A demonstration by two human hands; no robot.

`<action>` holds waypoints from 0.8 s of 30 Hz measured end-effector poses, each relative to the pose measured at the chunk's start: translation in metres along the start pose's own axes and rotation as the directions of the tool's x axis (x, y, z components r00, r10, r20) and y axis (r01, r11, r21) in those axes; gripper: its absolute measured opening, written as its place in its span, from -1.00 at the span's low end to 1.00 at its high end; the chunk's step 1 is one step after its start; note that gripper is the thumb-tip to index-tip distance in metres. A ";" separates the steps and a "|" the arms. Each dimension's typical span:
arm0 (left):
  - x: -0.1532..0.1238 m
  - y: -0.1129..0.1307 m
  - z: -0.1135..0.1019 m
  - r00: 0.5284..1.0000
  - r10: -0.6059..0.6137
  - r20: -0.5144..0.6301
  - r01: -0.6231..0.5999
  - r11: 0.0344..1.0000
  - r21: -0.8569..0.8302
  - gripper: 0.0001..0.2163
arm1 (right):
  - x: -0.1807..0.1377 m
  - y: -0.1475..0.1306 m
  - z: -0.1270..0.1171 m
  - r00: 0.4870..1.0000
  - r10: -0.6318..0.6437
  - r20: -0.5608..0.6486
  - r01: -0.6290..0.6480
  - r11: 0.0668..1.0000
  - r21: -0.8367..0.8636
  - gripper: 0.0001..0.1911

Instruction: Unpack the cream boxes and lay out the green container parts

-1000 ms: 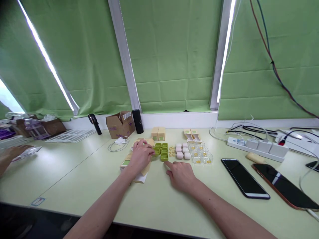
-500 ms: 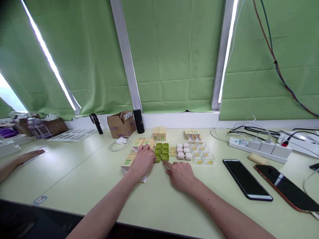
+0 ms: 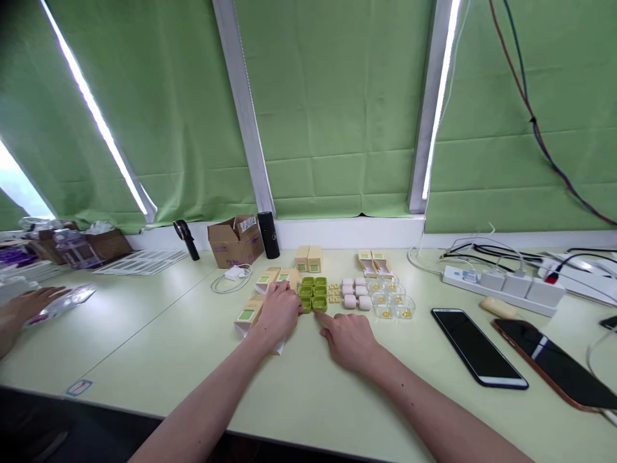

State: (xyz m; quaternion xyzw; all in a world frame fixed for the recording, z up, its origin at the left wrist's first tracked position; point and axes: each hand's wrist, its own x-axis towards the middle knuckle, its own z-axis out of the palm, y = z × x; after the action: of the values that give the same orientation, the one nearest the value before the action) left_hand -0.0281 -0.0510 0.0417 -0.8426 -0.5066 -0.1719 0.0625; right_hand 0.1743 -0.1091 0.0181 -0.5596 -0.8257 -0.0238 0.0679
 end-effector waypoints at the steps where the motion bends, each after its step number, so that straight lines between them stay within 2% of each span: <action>1: 0.000 0.000 0.000 1.000 -0.001 0.001 0.001 1.000 0.010 -0.87 | 0.000 0.000 0.000 1.000 -0.002 -0.002 0.002 1.000 0.000 -0.52; 6: 0.000 0.001 0.000 1.000 0.002 0.004 -0.002 0.999 0.051 -0.84 | -0.001 -0.001 0.000 1.000 0.001 -0.004 -0.001 1.000 -0.003 -0.53; 16: 0.000 0.001 -0.001 1.000 -0.018 0.007 0.018 1.000 0.003 -0.86 | -0.002 0.001 0.001 1.000 -0.014 -0.016 0.014 1.000 0.003 -0.57; 24: -0.001 0.004 -0.004 1.000 -0.006 0.013 0.005 0.996 0.091 -0.84 | -0.006 0.000 -0.005 1.000 -0.026 -0.013 0.027 0.999 0.017 -0.67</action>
State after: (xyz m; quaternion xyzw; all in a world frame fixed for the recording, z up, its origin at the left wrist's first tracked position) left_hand -0.0256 -0.0547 0.0460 -0.8386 -0.5166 -0.1432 0.0972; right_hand 0.1775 -0.1154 0.0220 -0.5478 -0.8327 -0.0211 0.0778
